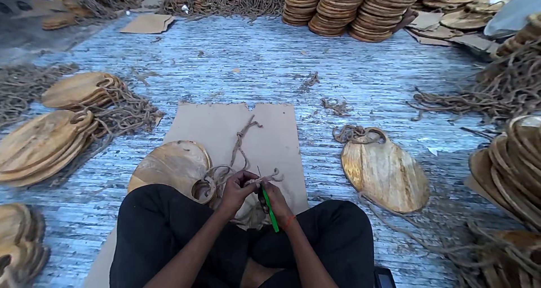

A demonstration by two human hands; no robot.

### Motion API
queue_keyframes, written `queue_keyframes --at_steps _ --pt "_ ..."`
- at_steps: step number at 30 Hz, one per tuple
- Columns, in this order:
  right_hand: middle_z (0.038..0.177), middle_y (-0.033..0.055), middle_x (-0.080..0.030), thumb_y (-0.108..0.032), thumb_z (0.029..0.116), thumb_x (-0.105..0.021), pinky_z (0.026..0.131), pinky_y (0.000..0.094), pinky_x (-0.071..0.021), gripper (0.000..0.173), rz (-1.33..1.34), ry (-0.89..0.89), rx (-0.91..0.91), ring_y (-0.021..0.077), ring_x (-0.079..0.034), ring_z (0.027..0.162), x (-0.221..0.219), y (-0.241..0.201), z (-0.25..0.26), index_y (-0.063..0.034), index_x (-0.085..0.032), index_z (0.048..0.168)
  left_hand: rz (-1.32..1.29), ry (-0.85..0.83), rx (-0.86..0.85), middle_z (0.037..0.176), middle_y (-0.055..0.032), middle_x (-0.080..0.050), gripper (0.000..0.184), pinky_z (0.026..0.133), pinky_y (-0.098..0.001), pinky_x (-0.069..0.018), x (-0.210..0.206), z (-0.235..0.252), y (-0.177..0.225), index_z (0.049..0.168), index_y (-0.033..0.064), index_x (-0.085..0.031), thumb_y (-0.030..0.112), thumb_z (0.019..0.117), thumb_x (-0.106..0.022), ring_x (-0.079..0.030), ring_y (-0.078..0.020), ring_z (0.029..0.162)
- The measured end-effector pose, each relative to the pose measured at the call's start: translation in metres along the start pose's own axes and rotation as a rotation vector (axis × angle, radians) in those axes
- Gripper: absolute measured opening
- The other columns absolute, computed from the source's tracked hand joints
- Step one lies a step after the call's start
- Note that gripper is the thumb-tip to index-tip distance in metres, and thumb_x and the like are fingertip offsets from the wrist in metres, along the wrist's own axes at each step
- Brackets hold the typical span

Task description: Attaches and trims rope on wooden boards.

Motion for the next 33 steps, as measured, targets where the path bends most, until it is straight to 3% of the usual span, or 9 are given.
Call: queue_keyframes --at_steps 3,10,23,29,33 --pt "0.061 -0.0082 -0.048 -0.033 0.1074 -0.043 0.047 0.0188 -0.0409 0.035 -0.082 0.016 0.148 0.0016 -0.044 0.048 0.001 -0.011 0.001 -0.0061 -0.063 0.096 -0.021 0.012 -0.021 0.092 -0.0097 -0.072 0.014 0.076 -0.0291 -0.0586 0.001 0.000 0.004 0.100 -0.0019 -0.072 -0.003 0.0863 -0.074 -0.068 -0.0150 0.080" --pt "0.063 -0.0097 -0.052 -0.039 0.1009 -0.055 0.052 0.0193 -0.0441 0.034 -0.155 0.106 0.328 -0.0003 -0.047 0.052 0.011 -0.018 0.001 -0.0084 -0.065 0.092 -0.064 -0.058 -0.050 0.088 -0.0077 -0.072 0.013 0.076 -0.0279 -0.0581 -0.004 -0.001 0.009 0.098 -0.0013 -0.071 -0.002 0.0860 -0.075 -0.067 -0.0131 0.078" --pt "0.064 -0.0107 -0.052 -0.047 0.1009 -0.055 0.055 0.0195 -0.0439 0.042 -0.225 0.133 0.430 -0.0017 -0.046 0.054 0.014 -0.023 -0.001 -0.0081 -0.066 0.091 -0.074 -0.081 -0.077 0.100 -0.0085 -0.072 0.016 0.078 -0.0295 -0.0585 -0.006 -0.001 0.012 0.100 0.0005 -0.072 -0.002 0.0849 -0.077 -0.068 -0.0147 0.086" --pt "0.068 -0.0094 -0.056 -0.036 0.1004 -0.058 0.056 0.0186 -0.0444 0.033 -0.203 0.191 0.382 -0.0025 -0.047 0.056 0.016 -0.022 -0.003 -0.0050 -0.068 0.095 -0.095 -0.097 -0.073 0.100 -0.0094 -0.072 0.015 0.080 -0.0298 -0.0585 -0.006 0.001 0.010 0.101 0.0002 -0.072 -0.002 0.0868 -0.074 -0.068 -0.0148 0.086" --pt "0.065 -0.0112 -0.050 -0.040 0.1021 -0.051 0.057 0.0203 -0.0430 0.038 -0.236 0.176 0.327 -0.0014 -0.045 0.056 0.012 -0.018 -0.003 -0.0091 -0.066 0.085 -0.087 -0.117 -0.030 0.104 -0.0082 -0.070 0.026 0.080 -0.0293 -0.0571 -0.006 0.004 0.004 0.111 0.0009 -0.066 0.002 0.0859 -0.074 -0.067 -0.0141 0.088"
Point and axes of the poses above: each hand's wrist, its own z-axis towards the middle knuckle, its own x-axis out of the back of the hand, y = z × x, the point moved 10 cm from there along z, towards the middle knuckle
